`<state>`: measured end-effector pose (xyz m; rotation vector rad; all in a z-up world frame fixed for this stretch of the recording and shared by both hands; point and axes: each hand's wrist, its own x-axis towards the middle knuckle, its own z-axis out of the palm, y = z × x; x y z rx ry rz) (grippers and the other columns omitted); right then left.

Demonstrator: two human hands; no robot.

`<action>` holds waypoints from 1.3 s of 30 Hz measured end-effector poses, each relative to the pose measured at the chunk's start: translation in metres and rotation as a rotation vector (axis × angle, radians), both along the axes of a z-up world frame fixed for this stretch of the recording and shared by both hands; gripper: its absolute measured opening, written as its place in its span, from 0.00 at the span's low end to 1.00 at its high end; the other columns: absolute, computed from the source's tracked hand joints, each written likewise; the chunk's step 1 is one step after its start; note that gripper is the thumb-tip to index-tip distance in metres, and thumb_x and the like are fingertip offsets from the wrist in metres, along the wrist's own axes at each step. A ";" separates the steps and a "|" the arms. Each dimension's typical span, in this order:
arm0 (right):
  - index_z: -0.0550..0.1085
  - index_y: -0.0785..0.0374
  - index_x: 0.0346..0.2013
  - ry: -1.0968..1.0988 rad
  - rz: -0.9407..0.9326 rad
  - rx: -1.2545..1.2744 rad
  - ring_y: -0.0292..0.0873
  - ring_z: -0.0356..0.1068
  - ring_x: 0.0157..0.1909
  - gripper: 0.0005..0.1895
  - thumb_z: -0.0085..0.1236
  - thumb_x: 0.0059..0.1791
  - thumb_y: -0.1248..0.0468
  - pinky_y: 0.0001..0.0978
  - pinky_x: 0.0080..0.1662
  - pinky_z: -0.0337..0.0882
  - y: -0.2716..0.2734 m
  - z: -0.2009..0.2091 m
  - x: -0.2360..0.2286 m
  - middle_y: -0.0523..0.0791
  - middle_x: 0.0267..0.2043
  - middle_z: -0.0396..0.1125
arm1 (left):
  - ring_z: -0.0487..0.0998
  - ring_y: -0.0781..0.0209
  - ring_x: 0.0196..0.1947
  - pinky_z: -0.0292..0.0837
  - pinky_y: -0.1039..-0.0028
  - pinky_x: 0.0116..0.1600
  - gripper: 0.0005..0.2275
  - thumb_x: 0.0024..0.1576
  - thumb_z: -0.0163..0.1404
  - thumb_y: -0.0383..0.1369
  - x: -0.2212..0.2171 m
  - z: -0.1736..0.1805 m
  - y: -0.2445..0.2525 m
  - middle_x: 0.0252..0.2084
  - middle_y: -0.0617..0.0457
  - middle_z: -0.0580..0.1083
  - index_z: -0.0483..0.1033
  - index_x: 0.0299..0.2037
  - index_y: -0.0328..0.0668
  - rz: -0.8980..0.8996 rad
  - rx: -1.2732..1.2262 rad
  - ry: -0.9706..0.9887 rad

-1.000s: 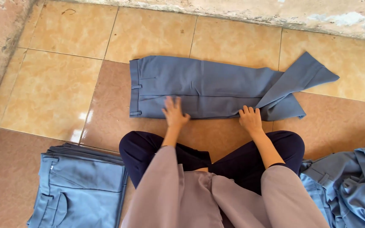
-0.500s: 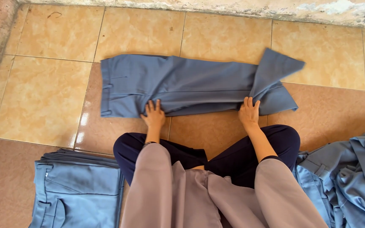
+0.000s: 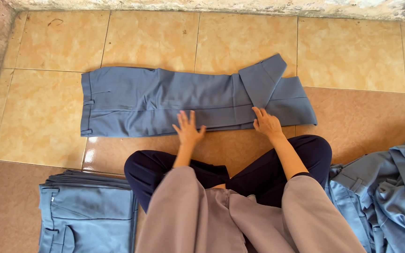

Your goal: Folding multiple pairs of blue pants into neat rectangular shapes while sitting on the floor.

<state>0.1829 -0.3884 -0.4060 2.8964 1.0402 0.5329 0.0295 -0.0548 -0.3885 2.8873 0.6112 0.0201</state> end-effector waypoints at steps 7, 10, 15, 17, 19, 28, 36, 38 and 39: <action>0.72 0.37 0.61 0.248 -0.254 -0.196 0.47 0.76 0.31 0.27 0.35 0.56 0.35 0.41 0.29 0.68 -0.002 0.034 -0.018 0.44 0.33 0.71 | 0.34 0.42 0.80 0.29 0.27 0.70 0.41 0.57 0.31 0.69 -0.012 0.012 -0.019 0.81 0.43 0.38 0.38 0.78 0.64 -0.026 -0.116 0.312; 0.77 0.40 0.51 0.167 -0.365 -0.115 0.44 0.72 0.25 0.25 0.37 0.56 0.35 0.37 0.25 0.65 -0.001 0.029 -0.011 0.42 0.32 0.70 | 0.34 0.48 0.80 0.33 0.30 0.71 0.35 0.60 0.30 0.65 -0.003 0.008 0.001 0.81 0.49 0.37 0.37 0.77 0.73 0.018 -0.093 0.383; 0.77 0.40 0.50 -0.214 -0.320 0.080 0.34 0.63 0.14 0.16 0.49 0.53 0.42 0.27 0.17 0.61 0.010 0.059 -0.016 0.41 0.39 0.72 | 0.37 0.48 0.80 0.42 0.30 0.70 0.28 0.66 0.30 0.45 0.005 -0.004 0.027 0.81 0.49 0.38 0.37 0.78 0.72 0.156 -0.117 0.394; 0.71 0.46 0.58 -0.082 -0.471 0.262 0.41 0.70 0.22 0.21 0.53 0.52 0.46 0.37 0.23 0.69 0.001 0.055 -0.008 0.44 0.45 0.69 | 0.40 0.46 0.79 0.45 0.30 0.69 0.28 0.66 0.31 0.43 0.000 -0.019 0.050 0.80 0.47 0.40 0.39 0.78 0.70 0.216 -0.099 0.351; 0.65 0.53 0.66 0.056 -0.622 0.444 0.48 0.76 0.30 0.30 0.58 0.51 0.50 0.47 0.29 0.78 -0.020 0.042 0.003 0.48 0.50 0.67 | 0.43 0.44 0.79 0.48 0.30 0.67 0.28 0.65 0.32 0.42 -0.010 -0.029 0.075 0.80 0.45 0.42 0.41 0.78 0.68 0.272 -0.082 0.311; 0.63 0.71 0.53 0.905 -0.775 0.323 0.71 0.72 0.51 0.40 0.71 0.40 0.47 0.69 0.48 0.68 -0.044 -0.043 0.024 0.67 0.48 0.71 | 0.41 0.38 0.78 0.40 0.36 0.72 0.36 0.58 0.38 0.47 -0.039 -0.026 0.113 0.79 0.40 0.42 0.41 0.78 0.61 0.422 -0.172 0.299; 0.73 0.64 0.49 0.255 -0.693 0.782 0.60 0.73 0.41 0.15 0.63 0.49 0.67 0.55 0.42 0.73 -0.038 0.019 0.024 0.52 0.37 0.69 | 0.51 0.41 0.77 0.50 0.45 0.74 0.37 0.50 0.48 0.39 -0.036 -0.025 0.072 0.77 0.39 0.52 0.55 0.75 0.64 -0.230 -0.078 0.066; 0.70 0.66 0.53 0.183 -0.653 0.667 0.61 0.70 0.45 0.20 0.64 0.48 0.67 0.55 0.45 0.71 -0.020 0.049 0.014 0.54 0.43 0.65 | 0.50 0.41 0.77 0.49 0.44 0.75 0.36 0.51 0.47 0.42 -0.036 -0.020 0.068 0.78 0.40 0.51 0.56 0.75 0.65 -0.240 -0.082 0.098; 0.67 0.67 0.57 0.107 -0.612 0.552 0.63 0.67 0.50 0.25 0.65 0.47 0.68 0.55 0.49 0.69 -0.012 0.065 0.010 0.57 0.49 0.61 | 0.48 0.42 0.78 0.47 0.44 0.75 0.35 0.51 0.46 0.44 -0.035 -0.018 0.066 0.78 0.40 0.50 0.56 0.75 0.65 -0.251 -0.086 0.127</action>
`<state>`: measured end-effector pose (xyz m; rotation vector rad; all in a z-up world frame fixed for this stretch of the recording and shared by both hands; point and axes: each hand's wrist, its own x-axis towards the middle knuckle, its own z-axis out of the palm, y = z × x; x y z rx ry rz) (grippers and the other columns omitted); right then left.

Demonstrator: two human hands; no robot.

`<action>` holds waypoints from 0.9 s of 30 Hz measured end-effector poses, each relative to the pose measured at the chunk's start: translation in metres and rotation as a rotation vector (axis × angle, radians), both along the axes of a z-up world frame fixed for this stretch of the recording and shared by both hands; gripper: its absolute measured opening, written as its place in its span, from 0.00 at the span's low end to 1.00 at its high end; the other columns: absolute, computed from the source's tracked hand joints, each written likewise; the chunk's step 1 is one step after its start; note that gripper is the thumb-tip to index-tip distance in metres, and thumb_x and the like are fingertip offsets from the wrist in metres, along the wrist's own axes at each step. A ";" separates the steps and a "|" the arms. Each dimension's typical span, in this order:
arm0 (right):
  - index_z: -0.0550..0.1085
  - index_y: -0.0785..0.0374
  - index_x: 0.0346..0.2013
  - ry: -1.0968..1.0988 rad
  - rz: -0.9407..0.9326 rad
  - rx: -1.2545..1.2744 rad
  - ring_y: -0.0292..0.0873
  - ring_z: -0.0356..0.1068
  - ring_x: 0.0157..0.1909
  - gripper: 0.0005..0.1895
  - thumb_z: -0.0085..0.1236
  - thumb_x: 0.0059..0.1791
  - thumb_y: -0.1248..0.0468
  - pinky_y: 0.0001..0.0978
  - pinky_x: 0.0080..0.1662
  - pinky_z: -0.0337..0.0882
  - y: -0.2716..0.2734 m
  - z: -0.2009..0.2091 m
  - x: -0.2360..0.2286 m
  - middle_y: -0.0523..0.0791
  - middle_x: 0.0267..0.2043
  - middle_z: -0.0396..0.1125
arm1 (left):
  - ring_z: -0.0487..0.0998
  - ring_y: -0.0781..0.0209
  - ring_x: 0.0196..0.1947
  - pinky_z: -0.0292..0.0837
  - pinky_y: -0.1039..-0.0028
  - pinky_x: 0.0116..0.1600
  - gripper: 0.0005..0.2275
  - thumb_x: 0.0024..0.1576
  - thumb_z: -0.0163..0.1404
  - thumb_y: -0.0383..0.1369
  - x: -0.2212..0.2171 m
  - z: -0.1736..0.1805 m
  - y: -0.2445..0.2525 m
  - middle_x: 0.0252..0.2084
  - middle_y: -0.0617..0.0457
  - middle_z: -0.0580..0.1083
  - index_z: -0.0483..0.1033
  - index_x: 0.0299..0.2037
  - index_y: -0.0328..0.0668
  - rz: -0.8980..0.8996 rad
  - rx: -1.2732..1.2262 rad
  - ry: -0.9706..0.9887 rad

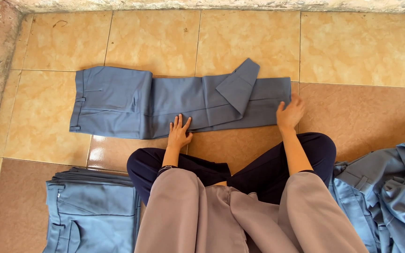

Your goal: Folding multiple pairs of blue pants into neat rectangular shapes while sitting on the floor.

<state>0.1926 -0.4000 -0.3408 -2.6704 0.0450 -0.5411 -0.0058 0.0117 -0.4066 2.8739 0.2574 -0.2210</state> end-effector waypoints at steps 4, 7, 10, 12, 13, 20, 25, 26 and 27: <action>0.74 0.53 0.56 -0.054 0.351 -0.244 0.56 0.67 0.57 0.23 0.65 0.47 0.56 0.51 0.55 0.66 0.046 0.018 -0.012 0.49 0.56 0.64 | 0.48 0.42 0.78 0.47 0.43 0.75 0.37 0.50 0.48 0.52 0.001 -0.004 0.000 0.78 0.40 0.49 0.56 0.75 0.66 0.006 0.014 -0.014; 0.71 0.58 0.59 0.174 0.564 -0.205 0.60 0.70 0.59 0.26 0.62 0.49 0.52 0.51 0.49 0.76 0.092 0.019 -0.021 0.58 0.64 0.61 | 0.47 0.42 0.78 0.46 0.43 0.75 0.37 0.52 0.47 0.58 0.002 -0.009 -0.003 0.79 0.42 0.49 0.57 0.74 0.69 0.022 0.014 -0.003; 0.62 0.58 0.69 0.348 0.640 -0.238 0.65 0.63 0.66 0.37 0.61 0.49 0.49 0.57 0.54 0.74 0.135 0.003 -0.025 0.60 0.70 0.55 | 0.48 0.43 0.78 0.47 0.43 0.75 0.35 0.54 0.49 0.56 0.000 -0.009 -0.003 0.78 0.42 0.50 0.57 0.74 0.68 0.042 0.019 -0.011; 0.54 0.55 0.73 0.472 0.584 -0.349 0.57 0.68 0.62 0.42 0.62 0.49 0.55 0.53 0.53 0.74 0.154 -0.010 -0.026 0.54 0.59 0.66 | 0.48 0.44 0.78 0.47 0.43 0.75 0.34 0.55 0.49 0.55 0.000 -0.008 -0.005 0.78 0.42 0.50 0.58 0.74 0.68 0.050 -0.007 -0.025; 0.54 0.55 0.73 0.473 0.589 -0.350 0.57 0.68 0.62 0.42 0.62 0.49 0.55 0.53 0.53 0.74 0.151 -0.014 -0.023 0.54 0.59 0.66 | 0.48 0.44 0.78 0.47 0.43 0.75 0.34 0.55 0.49 0.55 -0.001 -0.009 -0.003 0.78 0.42 0.50 0.58 0.74 0.68 0.054 -0.008 -0.023; 0.60 0.67 0.60 0.608 0.180 0.116 0.69 0.72 0.49 0.27 0.53 0.47 0.71 0.62 0.44 0.75 0.059 -0.034 0.001 0.64 0.49 0.67 | 0.48 0.47 0.78 0.45 0.45 0.76 0.34 0.54 0.51 0.54 0.003 -0.017 -0.002 0.79 0.46 0.49 0.58 0.74 0.70 0.054 -0.066 -0.048; 0.58 0.63 0.50 0.699 -0.107 0.612 0.53 0.72 0.20 0.22 0.50 0.43 0.65 0.44 0.18 0.76 0.001 -0.098 -0.008 0.60 0.34 0.66 | 0.49 0.50 0.78 0.45 0.47 0.76 0.33 0.54 0.52 0.51 0.009 -0.012 -0.012 0.79 0.49 0.51 0.60 0.72 0.71 0.028 -0.095 -0.070; 0.57 0.64 0.55 0.605 -0.090 0.465 0.60 0.73 0.30 0.26 0.51 0.44 0.63 0.51 0.26 0.76 0.008 -0.086 -0.010 0.61 0.40 0.65 | 0.50 0.50 0.78 0.45 0.47 0.76 0.33 0.53 0.52 0.52 0.009 -0.014 -0.013 0.79 0.49 0.51 0.60 0.72 0.72 0.025 -0.090 -0.079; 0.56 0.65 0.59 0.510 -0.069 0.322 0.66 0.74 0.40 0.30 0.52 0.45 0.61 0.57 0.33 0.76 0.020 -0.074 -0.012 0.62 0.46 0.64 | 0.50 0.50 0.78 0.45 0.47 0.76 0.33 0.53 0.51 0.53 0.008 -0.014 -0.010 0.78 0.49 0.52 0.61 0.72 0.72 0.023 -0.081 -0.090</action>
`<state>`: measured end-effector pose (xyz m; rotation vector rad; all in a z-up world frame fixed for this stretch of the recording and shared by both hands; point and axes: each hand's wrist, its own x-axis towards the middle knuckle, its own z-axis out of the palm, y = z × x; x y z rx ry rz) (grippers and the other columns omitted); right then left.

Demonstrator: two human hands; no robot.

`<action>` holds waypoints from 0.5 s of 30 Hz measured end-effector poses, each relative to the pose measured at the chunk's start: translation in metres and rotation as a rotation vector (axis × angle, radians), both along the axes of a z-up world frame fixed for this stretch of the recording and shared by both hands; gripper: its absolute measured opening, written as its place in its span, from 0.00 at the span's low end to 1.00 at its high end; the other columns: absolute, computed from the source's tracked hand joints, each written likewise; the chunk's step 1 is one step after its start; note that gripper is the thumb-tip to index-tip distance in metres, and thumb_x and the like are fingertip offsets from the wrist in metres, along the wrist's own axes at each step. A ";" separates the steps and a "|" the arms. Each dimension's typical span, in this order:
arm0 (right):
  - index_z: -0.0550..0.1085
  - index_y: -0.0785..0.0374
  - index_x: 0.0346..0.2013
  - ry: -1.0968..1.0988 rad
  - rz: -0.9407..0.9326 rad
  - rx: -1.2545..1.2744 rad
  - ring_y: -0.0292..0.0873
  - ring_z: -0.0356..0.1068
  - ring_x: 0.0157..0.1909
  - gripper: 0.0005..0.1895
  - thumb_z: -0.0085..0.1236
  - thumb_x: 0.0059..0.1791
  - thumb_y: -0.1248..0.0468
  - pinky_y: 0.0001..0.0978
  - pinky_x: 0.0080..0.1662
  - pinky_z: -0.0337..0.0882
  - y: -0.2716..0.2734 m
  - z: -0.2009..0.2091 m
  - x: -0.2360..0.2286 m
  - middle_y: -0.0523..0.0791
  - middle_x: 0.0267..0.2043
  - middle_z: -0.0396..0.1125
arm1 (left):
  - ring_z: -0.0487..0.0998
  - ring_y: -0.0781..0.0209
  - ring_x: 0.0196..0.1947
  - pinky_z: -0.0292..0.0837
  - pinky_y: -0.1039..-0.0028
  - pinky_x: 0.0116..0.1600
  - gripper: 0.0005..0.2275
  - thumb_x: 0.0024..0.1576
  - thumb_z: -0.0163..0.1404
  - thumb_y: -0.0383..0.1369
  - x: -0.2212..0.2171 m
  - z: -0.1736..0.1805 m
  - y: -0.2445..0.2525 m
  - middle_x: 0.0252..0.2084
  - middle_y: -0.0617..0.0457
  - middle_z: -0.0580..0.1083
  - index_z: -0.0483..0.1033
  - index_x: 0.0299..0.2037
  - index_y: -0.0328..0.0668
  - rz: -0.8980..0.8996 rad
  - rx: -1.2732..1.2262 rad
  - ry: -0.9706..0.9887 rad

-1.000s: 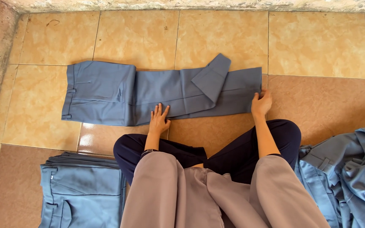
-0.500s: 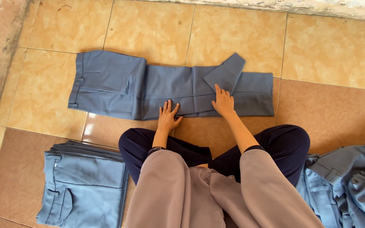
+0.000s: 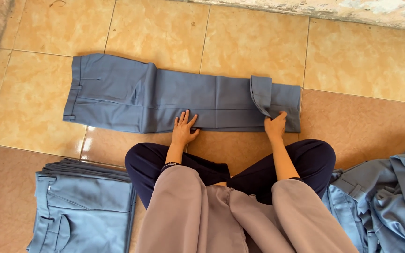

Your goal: Folding multiple pairs of blue pants into neat rectangular shapes while sitting on the floor.

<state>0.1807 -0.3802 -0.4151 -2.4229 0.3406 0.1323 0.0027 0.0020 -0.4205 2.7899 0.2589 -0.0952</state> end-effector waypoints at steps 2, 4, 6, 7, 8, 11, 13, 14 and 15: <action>0.54 0.67 0.65 -0.066 0.141 -0.063 0.70 0.68 0.51 0.38 0.60 0.44 0.65 0.63 0.44 0.74 0.029 0.076 -0.023 0.64 0.54 0.59 | 0.50 0.50 0.78 0.45 0.47 0.76 0.33 0.53 0.51 0.53 -0.001 -0.002 -0.001 0.78 0.49 0.52 0.61 0.72 0.71 0.001 -0.011 -0.007; 0.51 0.69 0.71 -0.135 0.287 -0.125 0.73 0.62 0.61 0.47 0.68 0.44 0.68 0.68 0.55 0.71 0.043 0.107 -0.035 0.66 0.62 0.54 | 0.50 0.49 0.78 0.44 0.47 0.76 0.32 0.54 0.51 0.54 -0.002 -0.001 0.000 0.78 0.49 0.52 0.61 0.72 0.71 0.007 -0.022 -0.016; 0.76 0.62 0.57 -0.286 0.451 0.036 0.63 0.66 0.59 0.21 0.56 0.49 0.74 0.54 0.58 0.71 0.039 0.096 -0.036 0.54 0.56 0.62 | 0.51 0.50 0.78 0.45 0.47 0.76 0.30 0.56 0.48 0.57 -0.004 0.002 0.000 0.78 0.49 0.53 0.64 0.71 0.70 0.019 -0.052 -0.031; 0.76 0.62 0.57 -0.286 0.457 0.035 0.63 0.66 0.59 0.21 0.56 0.49 0.74 0.54 0.58 0.71 0.035 0.078 -0.028 0.54 0.56 0.62 | 0.51 0.50 0.78 0.45 0.47 0.76 0.30 0.56 0.48 0.57 -0.005 0.001 0.000 0.78 0.49 0.53 0.64 0.71 0.70 0.025 -0.054 -0.031; 0.77 0.67 0.52 -0.364 0.225 0.125 0.64 0.69 0.54 0.13 0.54 0.53 0.70 0.55 0.53 0.72 0.030 0.060 -0.020 0.59 0.50 0.67 | 0.51 0.50 0.77 0.45 0.47 0.76 0.28 0.58 0.48 0.56 -0.004 0.000 0.000 0.78 0.50 0.54 0.65 0.70 0.69 0.022 -0.051 -0.041; 0.76 0.68 0.44 -0.337 -0.258 0.406 0.54 0.69 0.41 0.11 0.56 0.54 0.62 0.48 0.39 0.74 -0.007 0.000 0.010 0.55 0.39 0.70 | 0.52 0.50 0.77 0.46 0.47 0.76 0.26 0.60 0.47 0.54 -0.002 0.002 0.000 0.77 0.50 0.54 0.66 0.69 0.69 0.020 -0.048 -0.053; 0.73 0.64 0.41 -0.228 -0.506 0.591 0.43 0.66 0.33 0.11 0.58 0.51 0.59 0.41 0.30 0.75 -0.039 -0.039 0.022 0.46 0.35 0.68 | 0.52 0.50 0.77 0.46 0.47 0.76 0.25 0.60 0.47 0.54 -0.003 0.003 -0.001 0.77 0.50 0.55 0.66 0.69 0.69 0.019 -0.050 -0.054; 0.69 0.62 0.53 -0.116 -0.701 0.673 0.51 0.68 0.43 0.22 0.62 0.46 0.61 0.39 0.29 0.78 -0.054 -0.056 0.026 0.52 0.50 0.64 | 0.52 0.50 0.77 0.46 0.47 0.76 0.26 0.60 0.47 0.53 -0.003 0.004 -0.001 0.77 0.49 0.55 0.66 0.69 0.69 0.019 -0.048 -0.056; 0.64 0.59 0.66 0.000 -0.897 0.752 0.59 0.71 0.54 0.38 0.65 0.42 0.62 0.37 0.29 0.82 -0.068 -0.073 0.031 0.58 0.65 0.59 | 0.52 0.49 0.77 0.45 0.47 0.76 0.26 0.60 0.48 0.53 -0.002 0.005 -0.002 0.77 0.49 0.55 0.66 0.70 0.69 0.019 -0.046 -0.058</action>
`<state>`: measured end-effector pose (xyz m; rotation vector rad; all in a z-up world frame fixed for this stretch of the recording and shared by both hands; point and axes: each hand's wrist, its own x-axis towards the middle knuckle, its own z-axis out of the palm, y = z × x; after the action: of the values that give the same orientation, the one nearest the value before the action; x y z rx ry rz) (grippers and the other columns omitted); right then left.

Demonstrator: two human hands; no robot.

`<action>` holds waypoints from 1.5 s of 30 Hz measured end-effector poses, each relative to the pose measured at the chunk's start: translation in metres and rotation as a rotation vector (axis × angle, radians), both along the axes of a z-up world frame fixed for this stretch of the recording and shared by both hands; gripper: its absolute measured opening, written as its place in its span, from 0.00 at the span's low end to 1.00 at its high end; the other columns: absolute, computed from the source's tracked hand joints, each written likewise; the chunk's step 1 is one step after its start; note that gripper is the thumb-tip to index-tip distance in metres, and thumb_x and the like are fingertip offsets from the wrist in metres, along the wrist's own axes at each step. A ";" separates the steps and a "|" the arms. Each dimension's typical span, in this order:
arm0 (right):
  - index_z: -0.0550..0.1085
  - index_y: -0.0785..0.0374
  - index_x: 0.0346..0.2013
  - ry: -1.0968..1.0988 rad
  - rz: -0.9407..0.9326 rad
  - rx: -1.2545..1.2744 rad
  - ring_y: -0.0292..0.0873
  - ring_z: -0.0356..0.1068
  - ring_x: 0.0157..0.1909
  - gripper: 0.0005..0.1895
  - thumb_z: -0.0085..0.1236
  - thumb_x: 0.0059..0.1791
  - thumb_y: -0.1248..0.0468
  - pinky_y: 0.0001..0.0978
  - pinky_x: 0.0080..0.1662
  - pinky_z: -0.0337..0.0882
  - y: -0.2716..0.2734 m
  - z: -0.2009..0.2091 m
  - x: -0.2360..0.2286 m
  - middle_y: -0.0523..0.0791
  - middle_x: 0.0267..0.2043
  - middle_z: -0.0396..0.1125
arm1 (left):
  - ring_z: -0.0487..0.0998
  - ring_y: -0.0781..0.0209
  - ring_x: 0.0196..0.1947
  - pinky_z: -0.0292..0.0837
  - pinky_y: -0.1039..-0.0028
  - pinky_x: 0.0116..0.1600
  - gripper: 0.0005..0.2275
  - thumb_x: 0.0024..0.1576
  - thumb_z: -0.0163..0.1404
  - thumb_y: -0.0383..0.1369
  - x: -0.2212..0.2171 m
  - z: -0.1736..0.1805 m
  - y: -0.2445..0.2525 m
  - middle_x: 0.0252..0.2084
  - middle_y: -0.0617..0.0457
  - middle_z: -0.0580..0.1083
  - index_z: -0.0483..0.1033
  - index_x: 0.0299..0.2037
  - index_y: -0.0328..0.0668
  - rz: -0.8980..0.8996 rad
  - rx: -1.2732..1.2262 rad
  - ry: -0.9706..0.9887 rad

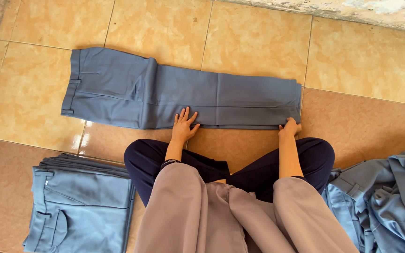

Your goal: Folding multiple pairs of blue pants into neat rectangular shapes while sitting on the floor.

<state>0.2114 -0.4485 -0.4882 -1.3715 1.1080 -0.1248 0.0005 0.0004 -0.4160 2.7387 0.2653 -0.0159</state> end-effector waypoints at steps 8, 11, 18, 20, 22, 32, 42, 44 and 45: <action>0.65 0.50 0.66 0.076 0.114 -0.106 0.58 0.72 0.55 0.35 0.67 0.47 0.47 0.53 0.33 0.78 -0.030 -0.042 0.031 0.53 0.66 0.62 | 0.55 0.50 0.76 0.49 0.47 0.75 0.21 0.61 0.48 0.54 0.000 -0.019 0.004 0.75 0.50 0.59 0.73 0.63 0.70 0.012 -0.008 -0.066; 0.70 0.56 0.52 0.005 0.307 -0.267 0.52 0.71 0.46 0.24 0.68 0.46 0.53 0.47 0.33 0.70 -0.047 -0.001 0.037 0.50 0.51 0.64 | 0.62 0.51 0.72 0.52 0.46 0.73 0.15 0.64 0.47 0.51 0.003 -0.023 0.004 0.70 0.51 0.67 0.78 0.58 0.71 -0.014 0.000 -0.212; 0.78 0.73 0.35 0.133 1.029 -0.903 0.54 0.70 0.36 0.13 0.62 0.43 0.64 0.46 0.30 0.70 -0.065 0.092 0.019 0.54 0.32 0.69 | 0.71 0.56 0.65 0.58 0.47 0.70 0.13 0.63 0.49 0.50 0.007 -0.024 -0.001 0.61 0.56 0.75 0.80 0.55 0.70 -0.157 0.108 -0.416; 0.77 0.76 0.38 0.210 1.116 -0.920 0.56 0.71 0.40 0.15 0.60 0.43 0.64 0.51 0.35 0.71 -0.069 0.077 0.016 0.56 0.35 0.70 | 0.71 0.56 0.65 0.58 0.47 0.70 0.13 0.63 0.49 0.49 0.007 -0.019 -0.004 0.61 0.56 0.75 0.80 0.55 0.68 -0.174 0.104 -0.398; 0.76 0.78 0.40 0.289 1.209 -0.930 0.59 0.71 0.43 0.18 0.58 0.43 0.65 0.55 0.39 0.72 -0.061 0.079 0.012 0.59 0.38 0.70 | 0.71 0.55 0.65 0.58 0.47 0.70 0.14 0.63 0.49 0.49 0.004 -0.015 -0.005 0.61 0.55 0.75 0.80 0.55 0.67 -0.188 0.103 -0.373; 0.79 0.75 0.40 0.063 0.977 -0.953 0.65 0.74 0.46 0.18 0.56 0.47 0.60 0.56 0.45 0.73 -0.088 -0.019 0.053 0.61 0.38 0.73 | 0.65 0.50 0.70 0.56 0.48 0.72 0.19 0.62 0.49 0.50 -0.004 -0.005 -0.010 0.70 0.49 0.67 0.73 0.63 0.65 -0.287 0.140 -0.183; 0.76 0.70 0.31 -0.381 -0.396 0.324 0.37 0.63 0.28 0.11 0.50 0.52 0.65 0.27 0.35 0.71 -0.069 0.166 0.011 0.46 0.28 0.66 | 0.55 0.50 0.74 0.51 0.53 0.73 0.25 0.60 0.47 0.49 -0.010 -0.005 -0.019 0.74 0.49 0.57 0.66 0.68 0.60 -0.308 0.210 -0.085; 0.73 0.64 0.27 -0.388 -0.308 0.276 0.36 0.62 0.27 0.09 0.54 0.52 0.66 0.27 0.34 0.68 -0.060 0.178 0.010 0.43 0.27 0.66 | 0.59 0.50 0.72 0.54 0.54 0.71 0.23 0.60 0.48 0.49 -0.007 -0.002 -0.026 0.73 0.49 0.60 0.69 0.66 0.60 -0.303 0.230 -0.145; 0.70 0.58 0.24 -0.391 -0.218 0.225 0.35 0.61 0.26 0.12 0.57 0.52 0.68 0.26 0.33 0.65 -0.056 0.184 0.008 0.40 0.25 0.66 | 0.62 0.50 0.70 0.57 0.54 0.69 0.22 0.59 0.49 0.48 -0.008 -0.002 -0.030 0.71 0.50 0.63 0.72 0.64 0.60 -0.295 0.249 -0.201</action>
<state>0.2192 -0.5045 -0.3042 -0.9716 0.9056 -0.3978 -0.0070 -0.0295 -0.4177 2.9709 -0.2078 0.2251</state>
